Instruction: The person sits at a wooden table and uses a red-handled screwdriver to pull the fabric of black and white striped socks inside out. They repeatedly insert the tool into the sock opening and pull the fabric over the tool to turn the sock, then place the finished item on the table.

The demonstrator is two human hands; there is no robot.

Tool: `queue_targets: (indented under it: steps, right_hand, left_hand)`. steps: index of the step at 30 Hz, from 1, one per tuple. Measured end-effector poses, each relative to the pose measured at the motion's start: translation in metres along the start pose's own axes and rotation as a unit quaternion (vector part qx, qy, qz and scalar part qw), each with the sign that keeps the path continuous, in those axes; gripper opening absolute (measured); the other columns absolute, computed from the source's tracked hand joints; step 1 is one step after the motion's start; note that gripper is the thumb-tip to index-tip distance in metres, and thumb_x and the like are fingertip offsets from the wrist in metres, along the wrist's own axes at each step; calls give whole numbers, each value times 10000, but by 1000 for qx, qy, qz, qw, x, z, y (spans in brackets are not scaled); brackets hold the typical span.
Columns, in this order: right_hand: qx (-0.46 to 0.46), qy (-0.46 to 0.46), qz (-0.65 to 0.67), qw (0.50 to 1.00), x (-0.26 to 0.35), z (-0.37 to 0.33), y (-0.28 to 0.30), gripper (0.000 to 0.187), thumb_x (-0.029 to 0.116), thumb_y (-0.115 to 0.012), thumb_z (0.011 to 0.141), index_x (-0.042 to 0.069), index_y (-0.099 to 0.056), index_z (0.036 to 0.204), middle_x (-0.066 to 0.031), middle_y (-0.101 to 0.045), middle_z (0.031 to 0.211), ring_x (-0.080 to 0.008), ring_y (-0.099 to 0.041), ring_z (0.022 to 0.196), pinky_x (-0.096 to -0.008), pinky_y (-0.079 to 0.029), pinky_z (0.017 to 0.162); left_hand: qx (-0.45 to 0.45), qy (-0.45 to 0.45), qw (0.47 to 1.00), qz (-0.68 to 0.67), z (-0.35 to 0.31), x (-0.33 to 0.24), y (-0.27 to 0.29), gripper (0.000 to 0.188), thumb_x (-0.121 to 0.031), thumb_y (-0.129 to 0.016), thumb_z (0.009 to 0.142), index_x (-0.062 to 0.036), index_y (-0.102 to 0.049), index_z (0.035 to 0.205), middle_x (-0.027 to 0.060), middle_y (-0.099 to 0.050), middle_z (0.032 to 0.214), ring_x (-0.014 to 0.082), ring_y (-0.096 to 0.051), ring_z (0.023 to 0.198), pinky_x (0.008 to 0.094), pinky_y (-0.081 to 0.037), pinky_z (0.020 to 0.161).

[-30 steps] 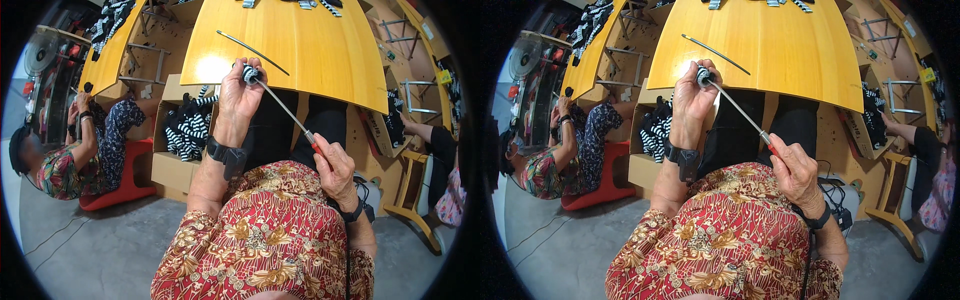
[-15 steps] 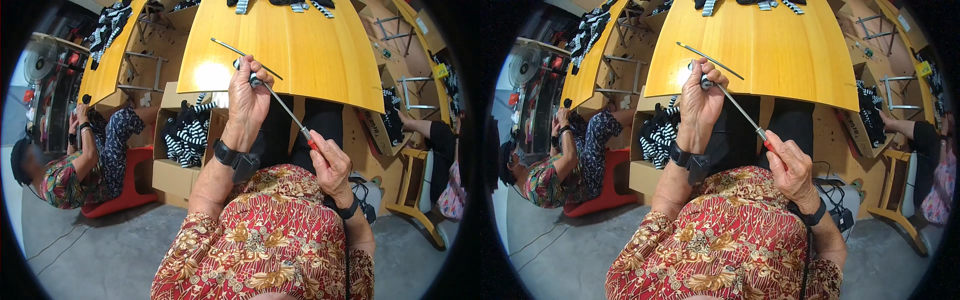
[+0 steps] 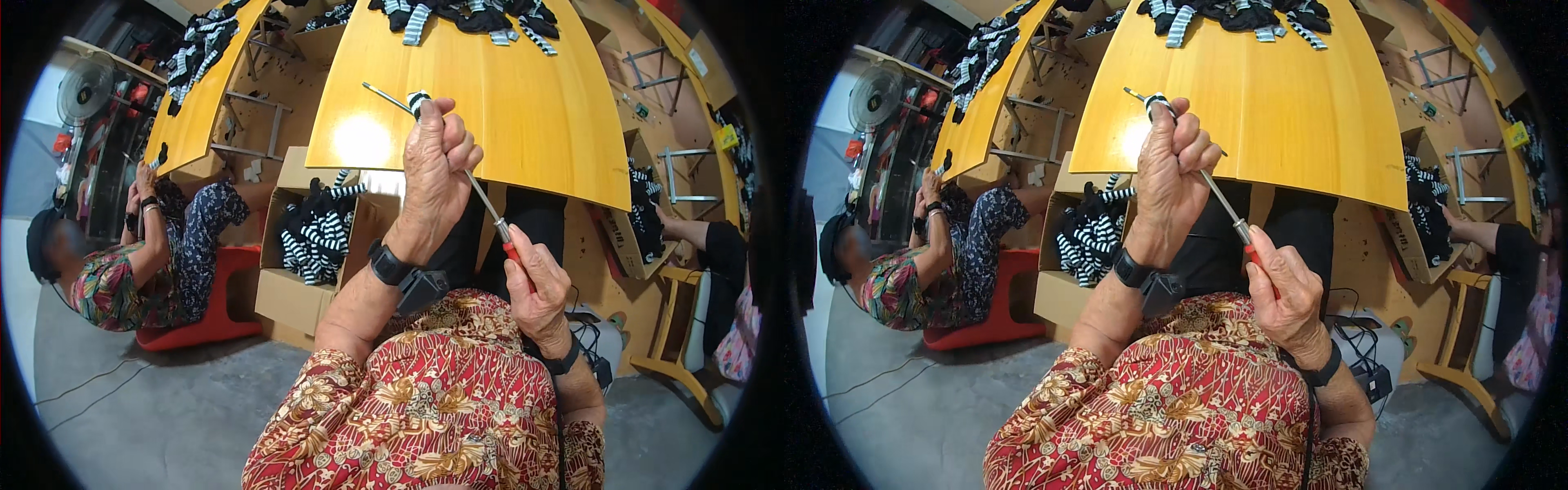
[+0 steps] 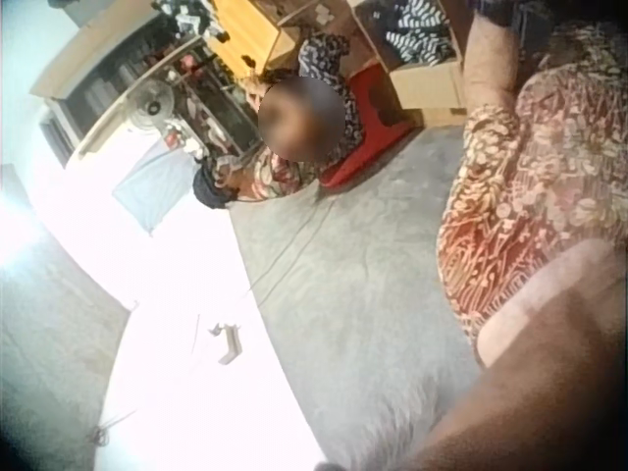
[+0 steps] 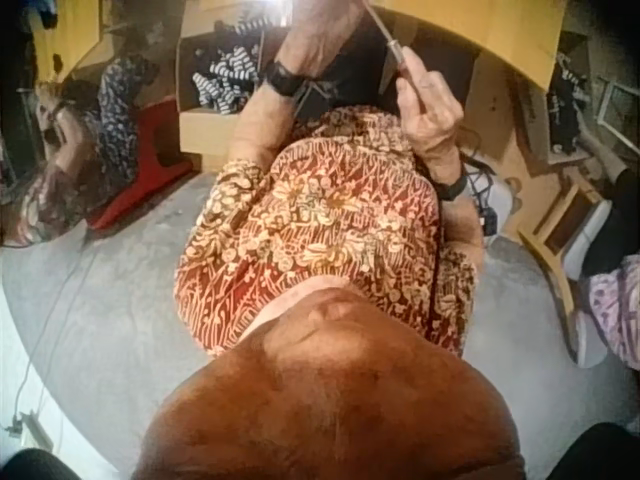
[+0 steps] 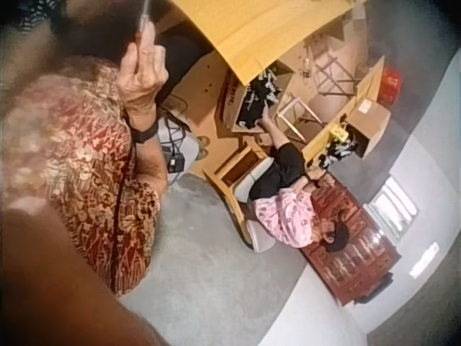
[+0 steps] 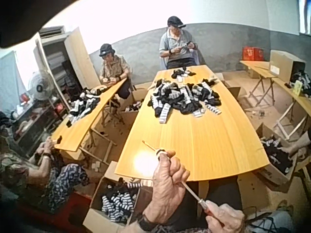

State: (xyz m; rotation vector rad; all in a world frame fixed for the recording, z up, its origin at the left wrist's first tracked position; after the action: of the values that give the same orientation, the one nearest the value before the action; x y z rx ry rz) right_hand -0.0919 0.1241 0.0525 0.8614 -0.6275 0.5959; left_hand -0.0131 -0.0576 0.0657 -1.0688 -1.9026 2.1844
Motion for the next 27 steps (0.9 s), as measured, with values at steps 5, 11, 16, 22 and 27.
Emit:
queue_targets:
  steps: [5,11,16,22,27]
  right_hand:
    - [1,-48,11,999,4,8,-4,435,-59,-591,812,-14,-576,1245,-103,-543,725,-181,-544,589,-304,-453,528]
    - [-17,-71,34,997,0,20,-11,384,-48,-572,831,-9,-593,1213,-117,-568,760,-183,-551,609,-298,-458,562]
    - [-50,-47,69,995,-7,29,-25,355,-31,-581,837,-5,-593,1191,-143,-624,841,-221,-626,700,-323,-493,632]
    - [-1,-5,35,999,-16,33,-14,402,-48,-630,789,4,-600,1187,-125,-582,769,-239,-591,639,-320,-479,580]
    - [25,29,21,999,-15,15,-7,445,-58,-630,775,2,-595,1215,-110,-576,763,-212,-568,613,-313,-467,546]
  left_hand:
    - [-4,22,1000,8,-3,12,3,278,-329,-425,1019,-58,-472,1060,-60,-291,610,41,-262,477,195,-254,475]
    - [9,44,999,-1,-12,26,6,272,-324,-410,1025,-64,-489,1032,-64,-294,611,41,-260,483,197,-262,479]
    - [6,29,999,17,-13,26,6,276,-344,-410,1024,-80,-487,1033,-68,-295,605,41,-268,479,207,-280,499]
    - [-56,30,996,56,-10,4,3,379,-431,-426,993,-73,-469,1108,-12,-423,743,118,-423,652,260,-394,659]
    - [11,-7,998,-55,10,-37,24,499,-466,-450,973,-32,-482,1217,85,-561,1003,172,-530,782,282,-480,712]
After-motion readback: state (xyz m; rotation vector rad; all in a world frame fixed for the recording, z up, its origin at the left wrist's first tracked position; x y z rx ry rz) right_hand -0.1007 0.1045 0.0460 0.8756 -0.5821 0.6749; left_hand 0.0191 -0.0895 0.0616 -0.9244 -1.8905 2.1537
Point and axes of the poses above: each hand's wrist, its own z-axis towards the middle knuckle, its own y-axis out of the back of the hand, x = y × z, the point moved 1 cm from there along z, towards the middle knuckle
